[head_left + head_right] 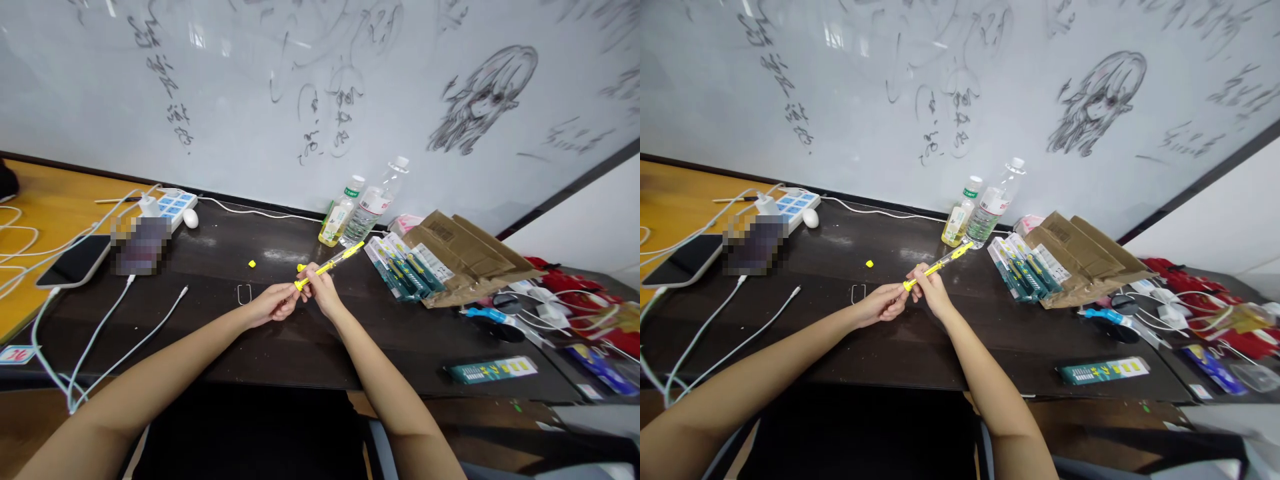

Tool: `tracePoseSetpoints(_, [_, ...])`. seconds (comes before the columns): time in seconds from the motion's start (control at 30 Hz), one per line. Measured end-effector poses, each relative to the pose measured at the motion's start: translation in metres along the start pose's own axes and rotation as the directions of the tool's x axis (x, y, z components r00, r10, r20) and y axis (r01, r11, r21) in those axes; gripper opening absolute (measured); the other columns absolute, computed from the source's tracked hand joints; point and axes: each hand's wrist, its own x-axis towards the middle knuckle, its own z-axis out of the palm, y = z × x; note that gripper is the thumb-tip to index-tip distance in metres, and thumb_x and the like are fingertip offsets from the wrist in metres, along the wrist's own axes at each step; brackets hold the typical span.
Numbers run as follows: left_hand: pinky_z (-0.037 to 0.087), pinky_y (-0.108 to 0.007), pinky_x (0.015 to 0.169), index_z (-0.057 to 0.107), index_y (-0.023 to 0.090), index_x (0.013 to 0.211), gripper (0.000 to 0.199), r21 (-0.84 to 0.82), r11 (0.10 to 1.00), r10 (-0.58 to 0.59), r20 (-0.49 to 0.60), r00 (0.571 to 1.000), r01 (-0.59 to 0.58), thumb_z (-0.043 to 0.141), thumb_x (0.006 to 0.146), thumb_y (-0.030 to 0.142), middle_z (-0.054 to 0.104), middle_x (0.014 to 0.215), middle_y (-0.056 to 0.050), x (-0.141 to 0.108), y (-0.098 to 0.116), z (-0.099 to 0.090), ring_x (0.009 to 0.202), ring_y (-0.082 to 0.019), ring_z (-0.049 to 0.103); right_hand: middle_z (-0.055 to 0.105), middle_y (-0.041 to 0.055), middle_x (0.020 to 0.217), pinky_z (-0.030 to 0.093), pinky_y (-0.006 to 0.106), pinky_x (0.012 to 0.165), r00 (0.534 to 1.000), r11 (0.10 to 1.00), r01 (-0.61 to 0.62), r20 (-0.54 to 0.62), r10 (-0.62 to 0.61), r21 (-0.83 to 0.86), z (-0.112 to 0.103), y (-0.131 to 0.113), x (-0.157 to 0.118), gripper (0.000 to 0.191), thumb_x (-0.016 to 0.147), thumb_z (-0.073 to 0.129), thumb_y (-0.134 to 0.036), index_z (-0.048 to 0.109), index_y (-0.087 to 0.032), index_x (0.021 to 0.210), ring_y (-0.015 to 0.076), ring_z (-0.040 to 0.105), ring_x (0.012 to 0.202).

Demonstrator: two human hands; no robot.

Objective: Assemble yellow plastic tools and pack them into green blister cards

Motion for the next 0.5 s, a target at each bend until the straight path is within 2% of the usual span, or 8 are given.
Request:
tracePoseSetpoints(0.13, [0.014,-0.015,0.032,0.046,0.016,0.077,0.036,0.016,1.000,0.006,-0.014,1.000,-0.006,0.055,0.083,0.050,0.038,0.045,0.008,-0.001,0.001,0.001,0.033,-0.002,0.023,0.037,-0.0104,0.049,0.031,0.016,0.035,1.000,0.999,-0.002,-0.014,0.002,0.042,0.005,0.004,-0.002,0.035,0.080,0.059,-0.052,0.044,-0.021,0.075,0.0042,0.033,0.038])
tracePoseSetpoints(0.3, [0.014,-0.015,0.032,0.047,0.016,0.078,0.039,0.034,0.999,0.014,-0.022,1.000,-0.014,0.056,0.082,0.053,0.038,0.043,0.008,-0.002,0.000,0.001,0.032,-0.002,0.022,0.035,-0.0112,0.047,0.027,0.015,0.032,1.000,0.998,-0.011,-0.026,0.013,0.069,0.008,0.006,-0.003,0.035,0.081,0.058,-0.052,0.043,-0.021,0.074,0.0034,0.030,0.035])
tracePoseSetpoints(0.5, [0.016,-0.015,0.032,0.052,0.013,0.080,0.040,0.069,0.997,0.046,-0.012,0.999,-0.045,0.055,0.082,0.054,0.039,0.042,0.008,-0.002,0.000,0.001,0.032,-0.002,0.023,0.033,-0.0110,0.048,0.030,0.016,0.033,0.998,0.999,0.032,-0.063,-0.031,0.026,0.013,0.003,-0.003,0.037,0.079,0.058,-0.053,0.043,-0.021,0.072,0.0036,0.032,0.036])
